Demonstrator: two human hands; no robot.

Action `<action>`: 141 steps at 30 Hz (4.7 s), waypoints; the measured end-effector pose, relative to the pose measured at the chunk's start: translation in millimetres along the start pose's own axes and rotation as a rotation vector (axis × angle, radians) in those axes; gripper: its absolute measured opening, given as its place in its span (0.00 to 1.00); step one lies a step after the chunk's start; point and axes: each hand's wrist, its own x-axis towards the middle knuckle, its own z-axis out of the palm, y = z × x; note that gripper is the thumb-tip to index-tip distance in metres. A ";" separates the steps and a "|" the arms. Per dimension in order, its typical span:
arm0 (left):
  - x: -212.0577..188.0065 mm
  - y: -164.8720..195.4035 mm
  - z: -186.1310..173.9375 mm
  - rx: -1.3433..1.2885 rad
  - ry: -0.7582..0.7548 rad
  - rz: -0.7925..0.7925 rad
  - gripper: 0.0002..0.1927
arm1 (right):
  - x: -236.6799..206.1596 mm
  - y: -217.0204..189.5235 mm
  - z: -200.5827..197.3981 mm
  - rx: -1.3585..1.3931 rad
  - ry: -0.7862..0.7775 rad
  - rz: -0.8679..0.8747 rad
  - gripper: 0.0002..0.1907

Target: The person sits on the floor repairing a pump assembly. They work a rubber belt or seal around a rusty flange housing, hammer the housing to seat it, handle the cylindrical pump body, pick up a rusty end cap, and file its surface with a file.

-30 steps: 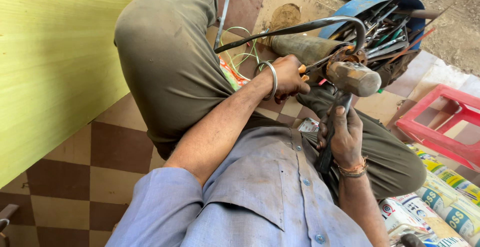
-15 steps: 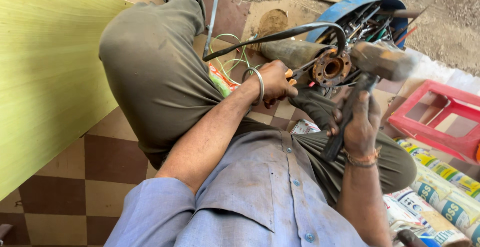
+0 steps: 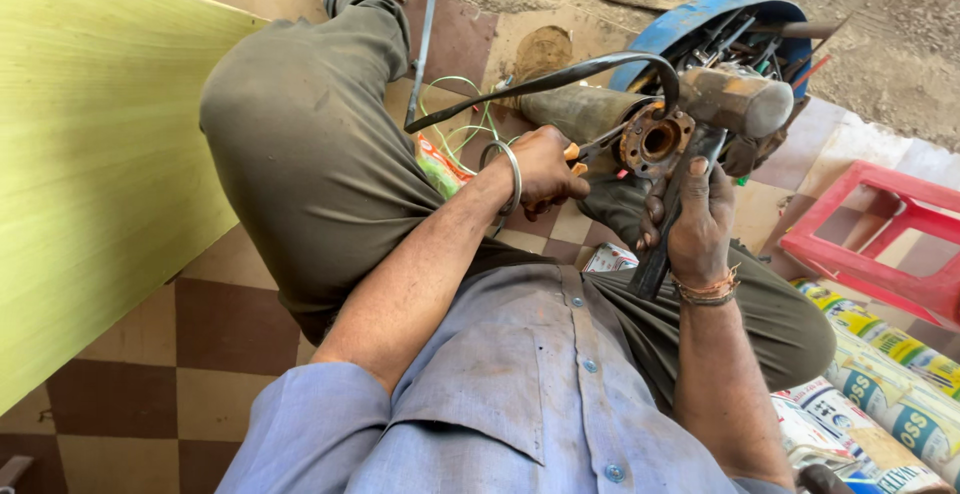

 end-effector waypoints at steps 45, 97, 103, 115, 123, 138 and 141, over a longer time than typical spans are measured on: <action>-3.5 -2.7 6.2 -0.166 -0.168 -0.168 0.15 | 165.0 86.9 -170.7 -0.569 0.315 0.233 0.20; 79.5 117.9 67.6 -0.414 0.009 0.396 0.32 | 48.7 5.8 -34.0 -0.751 0.306 -0.528 0.44; 82.7 117.1 72.8 -0.551 -0.140 0.404 0.32 | 47.7 -1.0 -32.0 -0.824 0.292 -0.490 0.24; 86.9 109.8 75.2 -0.600 -0.186 0.404 0.32 | 46.2 -4.3 -28.3 -0.908 0.259 -0.461 0.21; 89.5 105.4 75.2 -0.620 -0.092 0.308 0.27 | 47.7 4.3 -28.0 -0.867 0.262 -0.389 0.18; 88.1 75.0 16.5 0.968 0.457 0.589 0.10 | 82.0 4.4 -112.0 -0.057 0.182 -0.157 0.13; 136.0 53.2 40.1 0.489 0.571 0.241 0.17 | 124.4 30.4 -98.7 0.045 0.232 -0.077 0.18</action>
